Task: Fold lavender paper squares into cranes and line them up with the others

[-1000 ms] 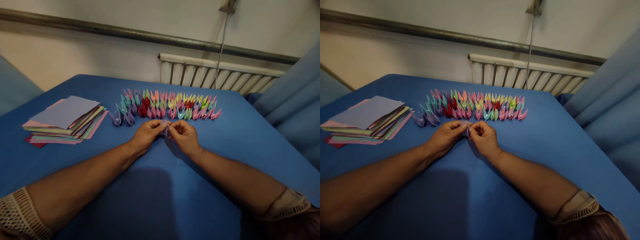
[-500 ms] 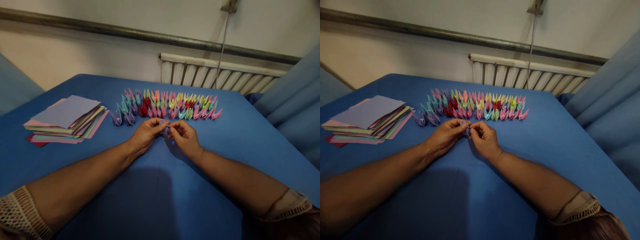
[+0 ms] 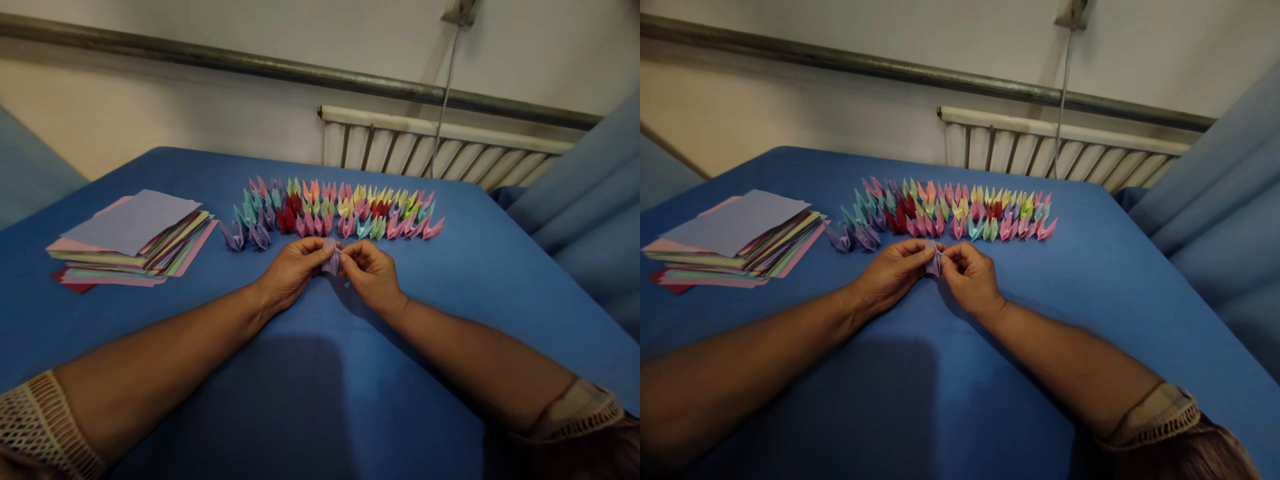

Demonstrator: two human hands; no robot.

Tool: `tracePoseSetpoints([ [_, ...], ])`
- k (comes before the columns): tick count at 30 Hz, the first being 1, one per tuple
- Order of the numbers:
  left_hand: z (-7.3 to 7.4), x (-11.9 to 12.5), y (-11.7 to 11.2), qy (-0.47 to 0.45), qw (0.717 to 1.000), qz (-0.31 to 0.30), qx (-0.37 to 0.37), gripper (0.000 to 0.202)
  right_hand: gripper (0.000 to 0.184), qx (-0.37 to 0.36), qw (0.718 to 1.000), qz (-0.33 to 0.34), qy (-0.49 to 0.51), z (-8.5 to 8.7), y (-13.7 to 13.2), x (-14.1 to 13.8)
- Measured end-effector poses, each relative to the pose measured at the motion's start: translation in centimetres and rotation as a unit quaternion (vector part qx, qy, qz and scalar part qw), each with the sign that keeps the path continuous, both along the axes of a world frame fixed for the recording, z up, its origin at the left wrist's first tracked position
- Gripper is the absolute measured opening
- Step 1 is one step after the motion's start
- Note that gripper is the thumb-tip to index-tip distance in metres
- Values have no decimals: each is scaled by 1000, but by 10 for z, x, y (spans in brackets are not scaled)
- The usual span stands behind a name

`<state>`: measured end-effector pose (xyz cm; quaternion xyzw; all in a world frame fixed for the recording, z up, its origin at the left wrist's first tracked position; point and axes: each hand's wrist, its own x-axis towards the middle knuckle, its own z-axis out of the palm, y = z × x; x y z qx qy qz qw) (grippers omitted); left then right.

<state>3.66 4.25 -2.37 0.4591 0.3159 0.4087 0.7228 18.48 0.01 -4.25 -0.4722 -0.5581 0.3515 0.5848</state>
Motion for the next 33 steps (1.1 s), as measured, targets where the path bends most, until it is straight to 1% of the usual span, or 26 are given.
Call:
tracePoseSetpoints([
  [7, -2, -1, 2, 15, 1000, -5, 5, 16, 13, -8, 1000, 1, 15, 0, 1, 0],
  [15, -5, -1, 4, 34, 999, 16, -1, 18, 12, -8, 999, -11, -32, 0, 0, 0],
  [21, -5, -1, 3, 45, 999, 23, 0, 20, 11, -3, 999, -18, -48, -1, 1, 1],
  [29, -3, 0, 3, 68, 997, 38, 12, 21, 16, -12, 1000, 3, -25, 0, 0, 2],
  [33, -4, 0, 2, 97, 994, 35, 33, 24, 16, -21, 999, -4, -26, -1, 1, 1],
])
